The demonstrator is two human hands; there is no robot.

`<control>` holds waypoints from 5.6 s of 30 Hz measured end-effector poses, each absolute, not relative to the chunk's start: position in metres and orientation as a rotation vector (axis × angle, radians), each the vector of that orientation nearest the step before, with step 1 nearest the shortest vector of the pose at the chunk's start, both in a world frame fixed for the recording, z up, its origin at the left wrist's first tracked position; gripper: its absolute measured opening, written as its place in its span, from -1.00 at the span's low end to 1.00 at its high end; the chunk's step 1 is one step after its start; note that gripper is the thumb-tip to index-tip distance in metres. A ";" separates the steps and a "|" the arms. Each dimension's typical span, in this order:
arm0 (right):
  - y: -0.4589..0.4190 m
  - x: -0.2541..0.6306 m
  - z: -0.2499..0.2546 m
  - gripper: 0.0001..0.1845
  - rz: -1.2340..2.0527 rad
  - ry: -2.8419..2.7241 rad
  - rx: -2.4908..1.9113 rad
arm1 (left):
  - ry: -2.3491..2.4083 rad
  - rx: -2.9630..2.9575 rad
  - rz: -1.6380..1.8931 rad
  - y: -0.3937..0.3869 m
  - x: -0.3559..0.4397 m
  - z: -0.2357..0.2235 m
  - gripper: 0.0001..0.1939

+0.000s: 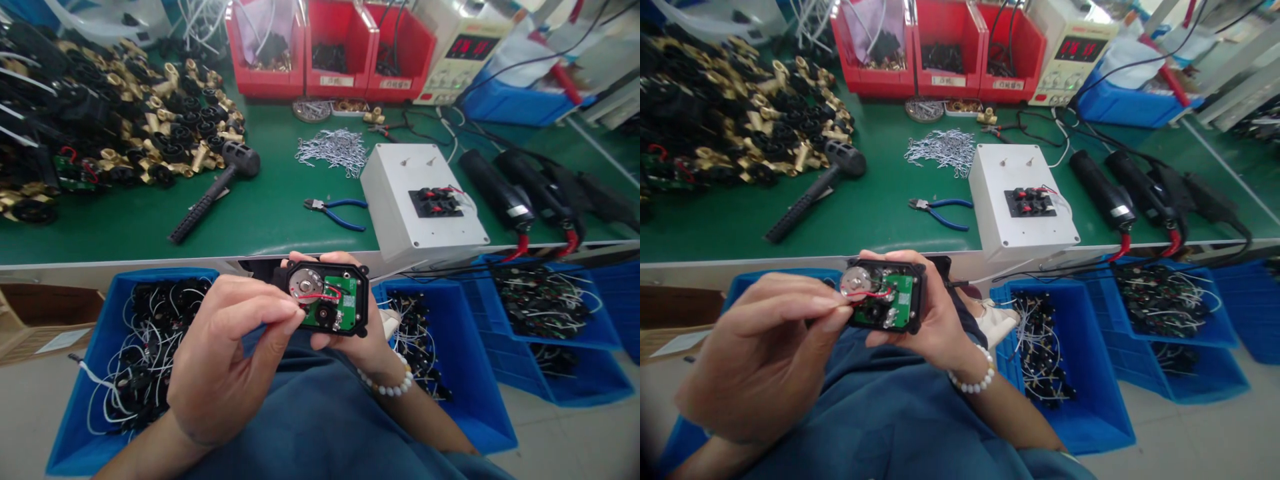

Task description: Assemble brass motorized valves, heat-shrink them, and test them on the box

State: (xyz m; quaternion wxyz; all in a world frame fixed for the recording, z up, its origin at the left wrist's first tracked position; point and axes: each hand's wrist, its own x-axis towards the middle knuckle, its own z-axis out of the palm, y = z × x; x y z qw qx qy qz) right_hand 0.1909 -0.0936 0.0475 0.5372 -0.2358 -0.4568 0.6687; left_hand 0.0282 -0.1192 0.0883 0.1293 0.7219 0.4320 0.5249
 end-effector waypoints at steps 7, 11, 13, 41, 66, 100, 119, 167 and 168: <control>-0.094 0.192 0.044 -0.22 1.630 -1.013 -0.548 | 1.453 2.041 1.502 -0.124 0.030 0.086 -0.84; -0.095 0.192 0.043 -0.23 1.625 -1.030 -0.499 | 1.407 2.124 1.496 -0.123 0.031 0.090 -0.83; -0.094 0.192 0.043 -0.24 1.622 -1.037 -0.476 | 1.396 2.115 1.502 -0.122 0.031 0.091 -0.83; -0.096 0.191 0.044 -0.21 1.407 -1.359 -0.464 | 1.458 2.247 1.374 -0.121 0.024 0.097 -0.75; 0.001 0.154 0.018 0.13 1.427 -1.172 -1.120 | 2.462 1.722 0.874 0.053 -0.134 0.035 -0.65; -0.082 0.196 0.032 -0.37 1.800 -1.143 -0.635 | 0.982 1.807 1.368 -0.100 0.011 0.087 -0.45; -0.089 0.193 0.045 -0.51 1.610 -1.252 -0.685 | 0.987 1.591 1.364 -0.104 0.020 0.098 -0.68; -0.067 0.223 0.078 -0.55 2.266 -0.764 -0.322 | 0.681 1.205 1.019 -0.085 0.011 0.076 -0.53; -0.071 0.222 0.079 -0.54 2.268 -0.792 -0.236 | 0.769 1.263 1.041 -0.085 0.011 0.078 -0.54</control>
